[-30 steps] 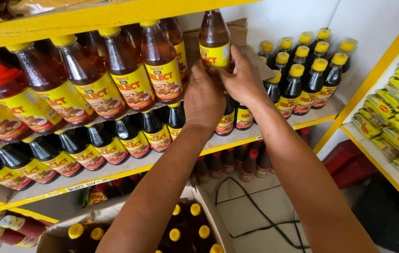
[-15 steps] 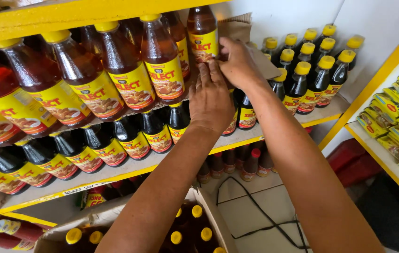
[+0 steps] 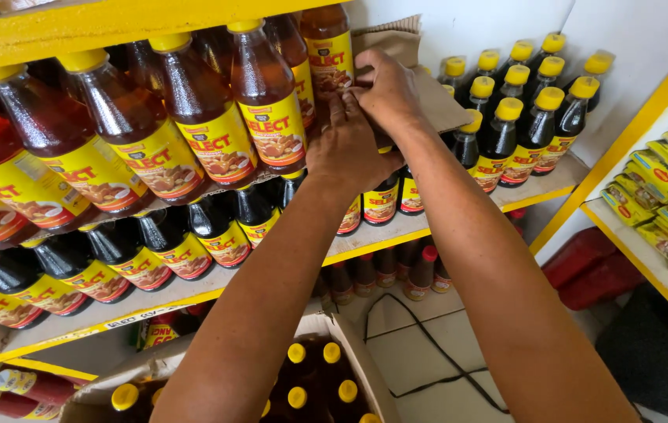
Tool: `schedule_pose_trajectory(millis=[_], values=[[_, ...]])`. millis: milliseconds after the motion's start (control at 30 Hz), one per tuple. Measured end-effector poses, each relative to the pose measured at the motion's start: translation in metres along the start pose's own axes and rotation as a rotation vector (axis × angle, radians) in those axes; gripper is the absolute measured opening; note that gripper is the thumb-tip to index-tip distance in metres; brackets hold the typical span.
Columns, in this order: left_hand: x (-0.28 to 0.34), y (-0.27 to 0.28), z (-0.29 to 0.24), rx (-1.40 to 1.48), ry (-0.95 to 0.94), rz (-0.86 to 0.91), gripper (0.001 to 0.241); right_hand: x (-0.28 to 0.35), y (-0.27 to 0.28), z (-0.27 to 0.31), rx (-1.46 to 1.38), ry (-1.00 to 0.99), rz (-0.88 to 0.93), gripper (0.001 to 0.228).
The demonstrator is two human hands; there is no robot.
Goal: Stocking bottles of sauce from a cardboard box onto grocery store shelves.
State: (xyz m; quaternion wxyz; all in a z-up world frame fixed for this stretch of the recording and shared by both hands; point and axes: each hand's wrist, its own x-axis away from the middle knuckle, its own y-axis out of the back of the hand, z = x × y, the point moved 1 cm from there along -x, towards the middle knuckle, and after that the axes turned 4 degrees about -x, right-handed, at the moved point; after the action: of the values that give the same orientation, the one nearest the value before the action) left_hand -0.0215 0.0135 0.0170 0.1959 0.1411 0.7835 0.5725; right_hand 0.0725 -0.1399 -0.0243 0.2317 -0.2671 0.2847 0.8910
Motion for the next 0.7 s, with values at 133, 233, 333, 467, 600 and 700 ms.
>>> schedule_pose_trajectory(millis=[133, 233, 333, 467, 600, 700], values=[[-0.004, 0.003, -0.002, 0.014, 0.024, 0.058, 0.137, -0.006, -0.003, -0.004, -0.027, 0.013, 0.017, 0.043], [-0.009, -0.001, -0.004, -0.045, 0.007, 0.041, 0.140, -0.008, -0.001, 0.001, -0.022, -0.037, 0.048, 0.044], [-0.013, -0.003, -0.006, -0.111, 0.013, 0.050, 0.141, -0.008, 0.000, 0.010, 0.103, -0.051, 0.031, 0.039], [-0.014, -0.004, -0.008, -0.173, 0.011, 0.004, 0.140, -0.010, -0.003, 0.006, 0.218, -0.097, 0.021, 0.033], [-0.012, 0.002, -0.015, -0.325, 0.026, 0.048, 0.135, -0.010, 0.002, 0.006, 0.201, -0.062, 0.043, 0.034], [-0.011, 0.003, -0.015, -0.379, 0.032, 0.098, 0.128, -0.008, 0.003, 0.010, 0.170, -0.116, 0.038, 0.031]])
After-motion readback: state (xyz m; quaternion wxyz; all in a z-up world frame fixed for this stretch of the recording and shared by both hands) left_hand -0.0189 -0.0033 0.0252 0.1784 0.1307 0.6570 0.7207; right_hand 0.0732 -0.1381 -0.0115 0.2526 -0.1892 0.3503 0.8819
